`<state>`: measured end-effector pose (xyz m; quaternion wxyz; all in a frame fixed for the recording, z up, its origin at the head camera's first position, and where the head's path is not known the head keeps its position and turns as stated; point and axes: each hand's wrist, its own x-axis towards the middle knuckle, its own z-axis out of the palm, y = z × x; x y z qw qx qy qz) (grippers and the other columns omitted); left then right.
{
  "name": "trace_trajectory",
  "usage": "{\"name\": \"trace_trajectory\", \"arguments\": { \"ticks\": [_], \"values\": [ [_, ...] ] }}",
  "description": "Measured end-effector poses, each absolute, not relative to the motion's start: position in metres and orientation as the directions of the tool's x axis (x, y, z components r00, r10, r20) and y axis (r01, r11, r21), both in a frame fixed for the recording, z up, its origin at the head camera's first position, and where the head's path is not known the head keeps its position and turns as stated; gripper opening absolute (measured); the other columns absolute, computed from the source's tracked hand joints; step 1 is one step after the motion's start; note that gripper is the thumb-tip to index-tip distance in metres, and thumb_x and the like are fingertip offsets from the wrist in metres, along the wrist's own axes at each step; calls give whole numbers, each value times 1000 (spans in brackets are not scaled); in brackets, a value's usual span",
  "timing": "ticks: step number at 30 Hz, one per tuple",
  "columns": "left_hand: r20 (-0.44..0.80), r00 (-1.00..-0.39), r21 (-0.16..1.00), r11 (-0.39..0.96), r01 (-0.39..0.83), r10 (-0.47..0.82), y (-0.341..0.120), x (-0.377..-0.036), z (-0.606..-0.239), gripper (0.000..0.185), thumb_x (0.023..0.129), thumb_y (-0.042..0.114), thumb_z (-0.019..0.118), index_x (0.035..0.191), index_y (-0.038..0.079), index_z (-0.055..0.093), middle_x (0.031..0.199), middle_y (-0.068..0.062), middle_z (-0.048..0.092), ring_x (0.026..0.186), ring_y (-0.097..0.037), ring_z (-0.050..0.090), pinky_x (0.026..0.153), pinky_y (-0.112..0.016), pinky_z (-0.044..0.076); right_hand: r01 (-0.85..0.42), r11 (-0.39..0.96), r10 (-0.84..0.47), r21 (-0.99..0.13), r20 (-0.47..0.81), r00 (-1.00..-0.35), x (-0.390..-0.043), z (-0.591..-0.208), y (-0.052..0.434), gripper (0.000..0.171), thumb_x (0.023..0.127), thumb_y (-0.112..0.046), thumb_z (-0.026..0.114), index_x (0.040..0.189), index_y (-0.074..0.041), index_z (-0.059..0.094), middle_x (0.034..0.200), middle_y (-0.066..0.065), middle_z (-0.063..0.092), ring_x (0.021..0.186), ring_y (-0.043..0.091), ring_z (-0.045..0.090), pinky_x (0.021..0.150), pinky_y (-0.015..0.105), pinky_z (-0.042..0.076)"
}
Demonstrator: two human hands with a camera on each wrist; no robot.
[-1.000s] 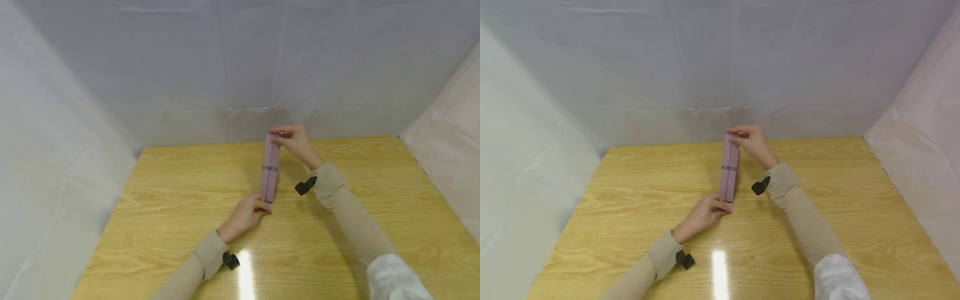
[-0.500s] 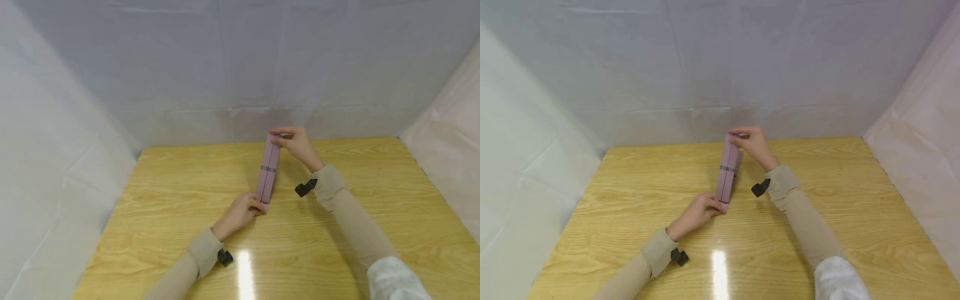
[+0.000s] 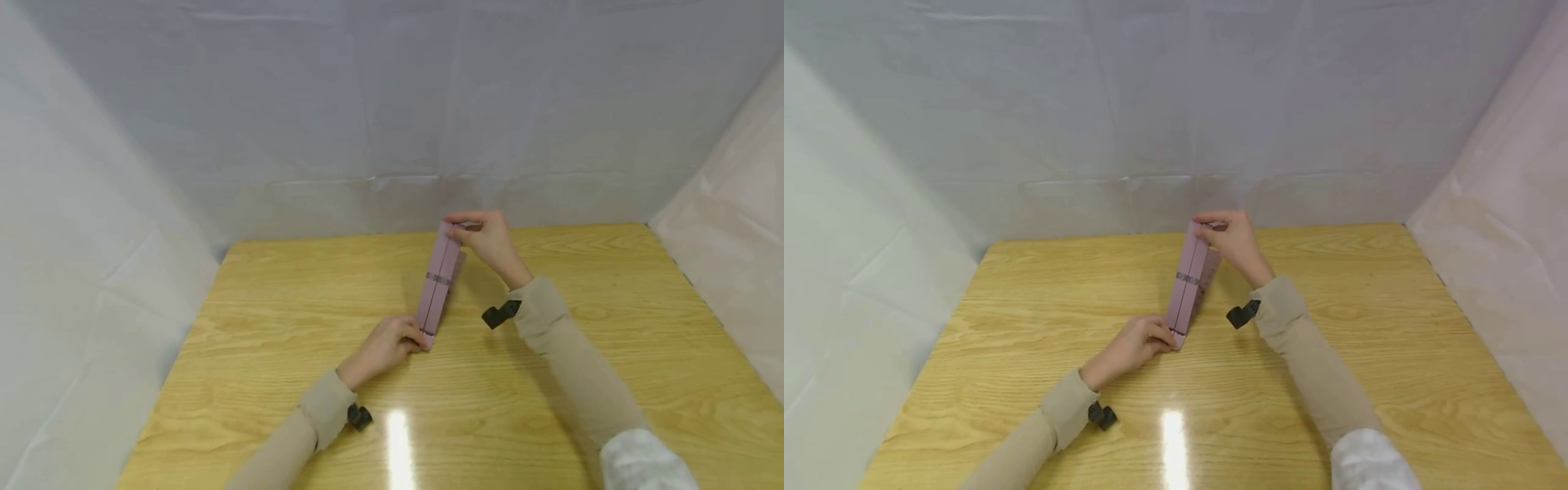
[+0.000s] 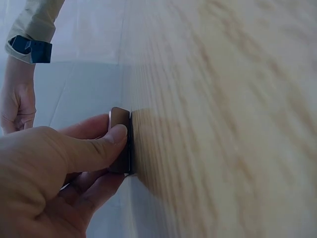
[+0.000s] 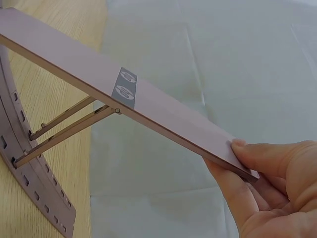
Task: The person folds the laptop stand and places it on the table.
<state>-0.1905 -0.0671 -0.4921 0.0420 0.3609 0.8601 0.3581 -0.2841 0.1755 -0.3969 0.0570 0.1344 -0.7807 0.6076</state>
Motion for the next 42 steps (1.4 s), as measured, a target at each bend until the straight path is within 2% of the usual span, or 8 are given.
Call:
{"name": "trace_trajectory", "arguments": {
  "ticks": [8,15,23,29,42],
  "values": [
    [144,-732,643,500,581,666,-68,-191,-490,13,84,-2,75,90,8,79,90,1,67,90,-14,63,82,-22,54,-275,208,-119,-939,254,-960,-281,-398,176,28,90,-10,74,116,0,72,121,18,67,100,25,70,75,25,58],
    [102,-730,627,526,575,676,-67,-189,-484,11,83,2,78,92,9,78,91,1,66,90,-14,61,83,-25,54,-309,198,-122,-930,289,-949,-280,-401,177,27,90,-9,73,116,0,72,120,19,68,97,22,71,75,25,58],
    [105,-732,620,531,578,674,-66,-189,-482,8,85,3,76,91,7,78,90,0,65,87,-13,60,79,-22,54,-313,190,-119,-931,294,-948,-279,-402,178,28,91,-10,73,116,1,72,121,19,67,96,21,71,75,25,59],
    [136,-711,584,524,620,690,-65,-189,-483,7,86,1,75,90,6,78,89,-1,64,87,-16,61,77,-24,54,-309,197,-96,-930,295,-951,-276,-401,180,27,90,-10,73,115,0,73,122,18,67,100,23,70,77,24,58],
    [136,-697,561,525,640,704,-67,-192,-483,8,84,1,76,89,6,77,95,-4,67,94,-20,63,87,-29,55,-263,216,-28,-940,263,-964,-263,-393,179,24,90,-4,71,113,2,73,120,18,68,95,23,71,74,25,59]
  ]
}}
